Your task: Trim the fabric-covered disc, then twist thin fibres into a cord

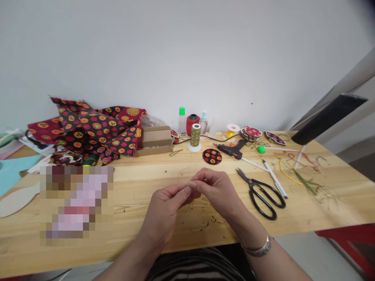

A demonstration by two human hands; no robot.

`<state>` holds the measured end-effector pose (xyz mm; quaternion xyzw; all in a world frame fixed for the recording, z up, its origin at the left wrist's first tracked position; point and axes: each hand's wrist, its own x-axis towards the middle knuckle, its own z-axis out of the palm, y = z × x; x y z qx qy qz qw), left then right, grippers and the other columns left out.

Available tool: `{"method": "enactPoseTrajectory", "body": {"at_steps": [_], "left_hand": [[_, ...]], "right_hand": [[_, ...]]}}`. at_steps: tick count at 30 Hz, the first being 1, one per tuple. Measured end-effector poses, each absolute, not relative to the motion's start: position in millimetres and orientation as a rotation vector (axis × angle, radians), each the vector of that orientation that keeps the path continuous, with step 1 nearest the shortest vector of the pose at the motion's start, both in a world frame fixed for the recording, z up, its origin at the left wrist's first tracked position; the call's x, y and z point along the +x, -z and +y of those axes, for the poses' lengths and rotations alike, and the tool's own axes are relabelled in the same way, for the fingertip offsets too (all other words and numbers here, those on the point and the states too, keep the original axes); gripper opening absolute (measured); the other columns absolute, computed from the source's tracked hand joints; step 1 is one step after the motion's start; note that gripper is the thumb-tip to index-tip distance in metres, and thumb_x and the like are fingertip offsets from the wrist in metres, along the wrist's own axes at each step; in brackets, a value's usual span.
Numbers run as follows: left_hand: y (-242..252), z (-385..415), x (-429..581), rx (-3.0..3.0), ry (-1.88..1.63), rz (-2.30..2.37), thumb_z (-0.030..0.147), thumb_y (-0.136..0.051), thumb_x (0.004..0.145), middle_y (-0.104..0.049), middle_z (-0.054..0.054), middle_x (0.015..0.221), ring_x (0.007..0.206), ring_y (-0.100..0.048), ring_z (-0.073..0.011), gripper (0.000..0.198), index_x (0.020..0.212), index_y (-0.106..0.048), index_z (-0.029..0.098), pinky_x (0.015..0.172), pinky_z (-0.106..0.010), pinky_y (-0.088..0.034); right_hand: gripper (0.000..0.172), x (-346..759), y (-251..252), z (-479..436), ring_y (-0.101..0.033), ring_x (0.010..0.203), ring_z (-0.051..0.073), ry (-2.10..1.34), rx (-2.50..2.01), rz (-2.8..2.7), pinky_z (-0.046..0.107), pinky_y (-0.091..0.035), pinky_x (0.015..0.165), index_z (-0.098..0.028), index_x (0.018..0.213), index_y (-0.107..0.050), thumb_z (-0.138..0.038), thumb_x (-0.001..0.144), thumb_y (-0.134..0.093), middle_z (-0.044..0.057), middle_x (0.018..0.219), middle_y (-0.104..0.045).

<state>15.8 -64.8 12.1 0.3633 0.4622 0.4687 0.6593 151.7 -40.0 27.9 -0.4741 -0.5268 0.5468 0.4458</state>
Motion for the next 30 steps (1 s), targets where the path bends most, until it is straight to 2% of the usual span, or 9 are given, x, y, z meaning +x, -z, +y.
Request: {"method": "enactPoseTrajectory", "body": {"at_steps": [5,12,17,24,30], "left_hand": [[-14.2,-65.3,15.1,0.832,-1.021,1.006,0.029,-0.066,0.076,-0.074,-0.008,0.083,0.080,-0.065,-0.0207,0.021,0.091,-0.074,0.017,0.088,-0.040,-0.044],[-16.8,-66.7,16.7,0.744,-1.016,0.905,0.028,-0.063,0.078,-0.074,-0.010,0.087,0.081,-0.067,-0.0209,0.019,0.088,-0.074,0.015,0.084,-0.037,-0.048],[-16.0,-67.5,17.2,0.680,-1.039,0.968,0.030,-0.066,0.075,-0.074,-0.010,0.079,0.073,-0.068,-0.0204,0.019,0.082,-0.074,0.014,0.077,-0.035,-0.051],[-17.2,-66.7,17.3,0.723,-1.035,1.018,0.028,-0.069,0.072,-0.070,-0.005,0.068,0.058,-0.062,-0.0125,0.017,0.080,-0.074,0.014,0.063,-0.025,-0.050],[-17.1,-67.3,17.2,0.779,-1.021,1.016,0.025,-0.068,0.071,-0.065,-0.002,0.062,0.056,-0.056,-0.0105,0.013,0.078,-0.074,0.015,0.059,-0.023,-0.046]], "right_hand": [[0.013,151.5,-28.4,-39.3,-0.049,0.052,0.010,-1.377,-1.196,-1.295,0.023,-0.041,0.053,-0.015,0.059,-0.057,-0.021,0.068,-0.063,-0.003,0.053,-0.056],[0.016,152.4,-30.8,-36.3,-0.043,0.050,0.008,-1.308,-1.259,-1.289,0.021,-0.036,0.051,-0.015,0.058,-0.055,-0.025,0.069,-0.061,-0.005,0.051,-0.050],[0.017,153.8,-31.0,-34.3,-0.041,0.053,0.008,-1.272,-1.257,-1.287,0.022,-0.035,0.052,-0.015,0.059,-0.055,-0.027,0.069,-0.061,-0.004,0.054,-0.049],[0.018,155.7,-31.1,-32.5,-0.039,0.052,0.009,-1.240,-1.250,-1.282,0.022,-0.034,0.051,-0.017,0.058,-0.055,-0.030,0.069,-0.061,-0.004,0.053,-0.048],[0.020,156.3,-33.0,-31.4,-0.038,0.052,0.009,-1.242,-1.249,-1.271,0.023,-0.033,0.051,-0.017,0.058,-0.054,-0.032,0.069,-0.061,-0.004,0.054,-0.047]]}}
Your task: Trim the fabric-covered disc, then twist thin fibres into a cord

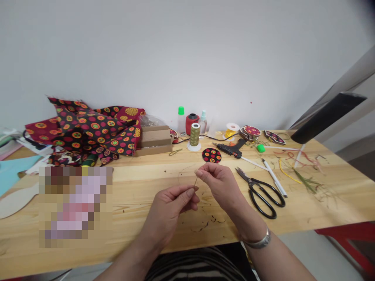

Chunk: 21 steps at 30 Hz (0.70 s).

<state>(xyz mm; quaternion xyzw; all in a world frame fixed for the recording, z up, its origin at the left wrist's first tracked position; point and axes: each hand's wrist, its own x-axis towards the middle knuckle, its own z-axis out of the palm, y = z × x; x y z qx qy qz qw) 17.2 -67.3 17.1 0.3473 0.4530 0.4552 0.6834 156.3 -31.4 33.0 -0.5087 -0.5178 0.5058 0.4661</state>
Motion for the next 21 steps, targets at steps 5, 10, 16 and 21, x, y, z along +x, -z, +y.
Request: {"method": "enactPoseTrajectory", "body": {"at_steps": [5,10,16,21], "left_hand": [[-15,-68,17,0.796,-1.005,1.030,0.024,-0.069,0.070,-0.064,-0.001,0.059,0.054,-0.055,-0.0104,0.013,0.078,-0.073,0.015,0.056,-0.022,-0.045],[-17,-66,18,0.857,-0.990,1.050,0.025,-0.069,0.070,-0.064,-0.001,0.058,0.054,-0.054,-0.0109,0.010,0.072,-0.072,0.015,0.055,-0.022,-0.044],[-19,-66,15,0.962,-1.040,1.141,0.026,-0.070,0.070,-0.072,-0.006,0.082,0.082,-0.062,-0.0171,0.008,0.073,-0.075,0.020,0.078,-0.027,-0.045],[-15,-62,11,0.987,-1.253,1.158,0.026,-0.072,0.067,-0.054,-0.004,0.130,0.123,-0.041,-0.0234,0.005,0.071,-0.075,0.025,0.100,-0.033,-0.032]], "right_hand": [[0.021,157,-34,-30,-0.038,0.052,0.009,-1.240,-1.239,-1.280,0.023,-0.032,0.051,-0.017,0.058,-0.054,-0.033,0.069,-0.062,-0.004,0.054,-0.047],[0.020,154,-35,-31,-0.038,0.052,0.009,-1.248,-1.233,-1.286,0.023,-0.032,0.050,-0.016,0.058,-0.054,-0.032,0.070,-0.061,-0.004,0.054,-0.047],[0.019,153,-33,-31,-0.045,0.058,0.010,-1.197,-1.170,-1.281,0.023,-0.038,0.056,-0.016,0.066,-0.063,-0.032,0.075,-0.059,-0.001,0.060,-0.055],[0.025,151,-19,-29,-0.057,0.072,0.013,-1.292,-1.042,-1.190,0.028,-0.045,0.072,-0.018,0.092,-0.069,-0.035,0.082,-0.054,0.004,0.080,-0.066]]}}
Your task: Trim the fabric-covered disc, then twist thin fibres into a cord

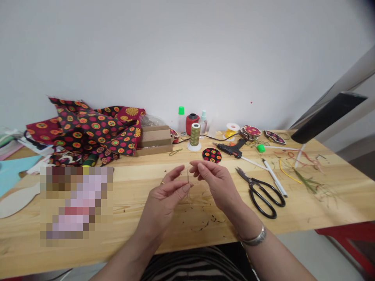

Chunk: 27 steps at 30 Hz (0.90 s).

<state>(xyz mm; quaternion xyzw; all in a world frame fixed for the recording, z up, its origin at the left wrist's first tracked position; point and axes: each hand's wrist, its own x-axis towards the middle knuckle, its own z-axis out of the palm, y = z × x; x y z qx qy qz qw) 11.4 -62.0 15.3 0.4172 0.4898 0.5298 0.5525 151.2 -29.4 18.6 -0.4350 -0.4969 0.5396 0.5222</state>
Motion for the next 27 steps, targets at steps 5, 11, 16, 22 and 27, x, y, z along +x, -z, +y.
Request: {"method": "enactPoseTrajectory", "body": {"at_steps": [5,11,16,22,27], "left_hand": [[-15,-59,10,0.901,-1.355,1.122,0.024,-0.073,0.066,-0.042,0.000,0.139,0.126,-0.035,-0.0252,0.005,0.070,-0.075,0.024,0.103,-0.038,-0.029],[-16,-57,11,0.831,-1.395,1.082,0.021,-0.073,0.065,-0.038,-0.001,0.141,0.125,-0.035,-0.0268,0.007,0.072,-0.075,0.023,0.097,-0.036,-0.035],[-17,-56,10,0.776,-1.422,1.078,0.022,-0.075,0.062,-0.045,-0.003,0.136,0.117,-0.045,-0.0231,0.005,0.067,-0.074,0.020,0.091,-0.031,-0.039],[-20,-54,9,0.710,-1.466,1.092,0.024,-0.075,0.062,-0.051,-0.001,0.130,0.108,-0.048,-0.0179,0.005,0.063,-0.073,0.020,0.079,-0.024,-0.041],[-26,-51,6,0.586,-1.506,1.130,0.026,-0.079,0.057,-0.060,-0.002,0.113,0.084,-0.052,-0.0107,0.016,0.070,-0.073,0.019,0.063,-0.019,-0.040]], "right_hand": [[0.026,139,-11,-36,-0.063,0.089,0.018,-1.645,-0.814,-1.001,0.037,-0.043,0.091,-0.018,0.095,-0.069,-0.035,0.076,-0.063,0.006,0.088,-0.070],[0.025,137,-14,-41,-0.060,0.077,0.015,-1.698,-0.749,-1.175,0.033,-0.044,0.084,-0.015,0.080,-0.069,-0.035,0.082,-0.054,0.004,0.075,-0.067],[0.026,141,-14,-43,-0.050,0.065,0.011,-1.576,-0.928,-1.302,0.024,-0.042,0.067,-0.015,0.063,-0.062,-0.034,0.080,-0.058,-0.001,0.061,-0.056],[0.020,146,-13,-44,-0.042,0.054,0.008,-1.547,-1.079,-1.300,0.022,-0.035,0.056,-0.015,0.061,-0.061,-0.031,0.074,-0.063,-0.004,0.055,-0.051],[0.018,156,-12,-45,-0.042,0.055,0.008,-1.524,-1.140,-1.268,0.021,-0.034,0.056,-0.014,0.061,-0.062,-0.028,0.072,-0.064,-0.004,0.056,-0.052]]}}
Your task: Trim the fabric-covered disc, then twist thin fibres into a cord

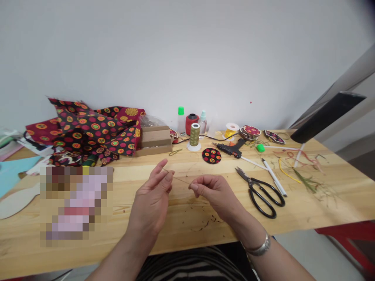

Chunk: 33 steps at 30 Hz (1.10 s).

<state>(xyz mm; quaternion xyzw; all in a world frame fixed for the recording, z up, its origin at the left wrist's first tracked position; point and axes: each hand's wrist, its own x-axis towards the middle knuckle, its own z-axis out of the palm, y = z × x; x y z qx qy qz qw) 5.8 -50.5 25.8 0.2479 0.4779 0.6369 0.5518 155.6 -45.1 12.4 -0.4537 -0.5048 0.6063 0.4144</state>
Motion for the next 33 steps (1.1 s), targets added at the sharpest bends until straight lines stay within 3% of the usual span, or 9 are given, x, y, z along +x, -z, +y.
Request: {"method": "enactPoseTrajectory", "body": {"at_steps": [4,12,20,23,27,30,33], "left_hand": [[-27,-48,1,0.520,-1.534,1.147,0.027,-0.079,0.057,-0.064,-0.001,0.095,0.077,-0.054,-0.0098,0.023,0.079,-0.073,0.020,0.062,-0.021,-0.040],[-26,-46,-4,0.485,-1.580,1.143,0.026,-0.080,0.055,-0.061,-0.001,0.113,0.079,-0.053,-0.0092,0.022,0.075,-0.073,0.019,0.060,-0.020,-0.042],[-16,-43,-13,0.451,-1.512,1.190,0.018,-0.078,0.054,-0.064,-0.003,0.092,0.076,-0.053,-0.0083,0.032,0.085,-0.071,0.013,0.060,-0.017,-0.041],[-12,-43,-20,0.496,-1.612,1.264,0.015,-0.074,0.059,-0.063,0.000,0.088,0.081,-0.055,-0.0088,0.036,0.095,-0.068,0.018,0.071,-0.017,-0.042],[-20,-50,-20,1.143,-1.731,1.469,0.022,-0.065,0.074,-0.055,0.000,0.125,0.112,-0.049,-0.0155,0.034,0.108,-0.064,0.027,0.095,-0.026,-0.037],[-27,-57,-10,1.600,-1.415,1.443,0.024,-0.055,0.083,-0.060,-0.002,0.122,0.117,-0.049,-0.0187,0.026,0.106,-0.065,0.025,0.102,-0.032,-0.034],[-25,-62,2,1.668,-1.143,1.300,0.027,-0.051,0.084,-0.063,-0.005,0.118,0.113,-0.054,-0.0209,0.029,0.111,-0.063,0.022,0.098,-0.035,-0.040]], "right_hand": [[0.019,164,-13,-45,-0.042,0.055,0.008,-1.494,-1.190,-1.223,0.022,-0.034,0.055,-0.014,0.061,-0.062,-0.030,0.070,-0.065,-0.003,0.056,-0.054],[0.020,179,-11,-41,-0.045,0.057,0.009,-1.422,-1.203,-1.179,0.024,-0.036,0.060,-0.014,0.062,-0.061,-0.033,0.070,-0.066,-0.002,0.057,-0.054],[0.019,186,-14,-38,-0.044,0.056,0.009,-1.310,-1.280,-1.316,0.023,-0.037,0.057,-0.015,0.065,-0.062,-0.033,0.071,-0.064,-0.003,0.058,-0.053],[0.016,188,-19,-38,-0.044,0.055,0.009,-1.238,-1.307,-1.440,0.022,-0.037,0.056,-0.015,0.066,-0.062,-0.029,0.074,-0.062,-0.003,0.057,-0.053],[0.015,189,-27,-37,-0.049,0.059,0.009,-1.114,-1.290,-1.669,0.021,-0.038,0.060,-0.016,0.068,-0.064,-0.026,0.077,-0.060,-0.003,0.061,-0.058],[0.014,186,-33,-38,-0.053,0.065,0.010,-1.034,-1.248,-1.808,0.021,-0.039,0.064,-0.016,0.070,-0.065,-0.025,0.080,-0.059,-0.002,0.066,-0.063],[0.014,183,-36,-40,-0.053,0.064,0.010,-0.971,-1.234,-1.891,0.020,-0.039,0.063,-0.016,0.070,-0.065,-0.022,0.081,-0.058,-0.002,0.066,-0.063]]}}
